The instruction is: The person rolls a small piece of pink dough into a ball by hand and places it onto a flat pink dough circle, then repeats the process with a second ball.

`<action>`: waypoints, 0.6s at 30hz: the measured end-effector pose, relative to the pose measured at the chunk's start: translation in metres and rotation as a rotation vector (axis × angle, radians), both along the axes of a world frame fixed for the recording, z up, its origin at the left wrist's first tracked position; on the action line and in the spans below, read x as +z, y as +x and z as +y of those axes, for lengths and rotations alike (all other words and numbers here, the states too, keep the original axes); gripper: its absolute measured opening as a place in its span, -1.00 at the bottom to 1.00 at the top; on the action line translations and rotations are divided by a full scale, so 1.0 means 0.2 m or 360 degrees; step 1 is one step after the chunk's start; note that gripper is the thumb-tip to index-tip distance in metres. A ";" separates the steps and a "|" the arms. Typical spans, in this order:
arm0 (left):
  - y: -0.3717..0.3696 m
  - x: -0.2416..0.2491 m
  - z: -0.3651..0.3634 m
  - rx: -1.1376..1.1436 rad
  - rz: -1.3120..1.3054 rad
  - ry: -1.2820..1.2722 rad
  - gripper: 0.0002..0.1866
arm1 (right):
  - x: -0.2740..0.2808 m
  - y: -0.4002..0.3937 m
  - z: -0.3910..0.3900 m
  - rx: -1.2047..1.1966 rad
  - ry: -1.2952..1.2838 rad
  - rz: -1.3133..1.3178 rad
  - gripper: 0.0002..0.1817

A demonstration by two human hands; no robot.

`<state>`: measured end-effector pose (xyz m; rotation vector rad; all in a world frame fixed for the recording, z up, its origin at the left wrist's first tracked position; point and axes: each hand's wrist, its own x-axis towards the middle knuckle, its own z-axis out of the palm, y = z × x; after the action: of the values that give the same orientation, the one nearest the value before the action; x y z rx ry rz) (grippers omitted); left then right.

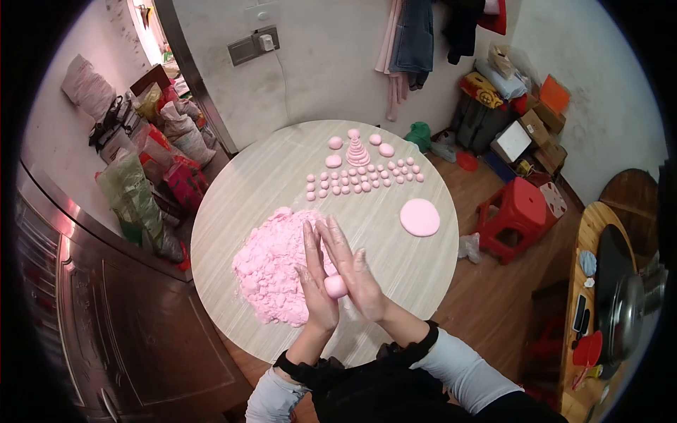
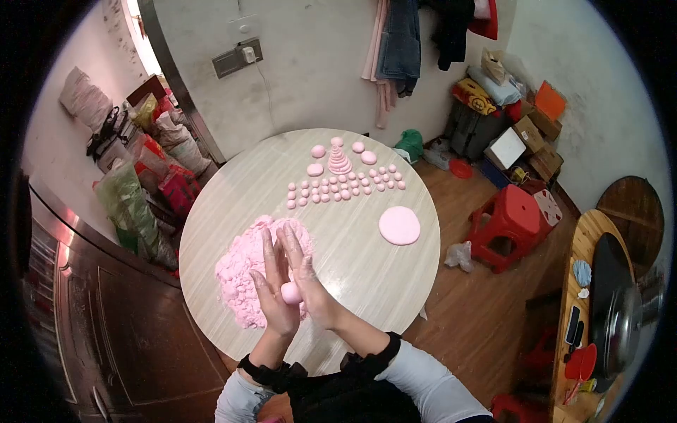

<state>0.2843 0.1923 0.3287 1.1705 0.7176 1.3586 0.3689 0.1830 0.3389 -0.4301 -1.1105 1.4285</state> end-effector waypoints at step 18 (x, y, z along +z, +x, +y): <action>-0.07 0.13 -0.08 0.0385 0.0908 0.1176 0.01 | -0.01 -0.05 -0.04 -0.0043 0.0023 -0.0161 -0.21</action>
<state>0.2695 0.1763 0.3547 2.1721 0.7908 1.5595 0.3596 0.1755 0.3376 -0.5100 -1.1913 1.3864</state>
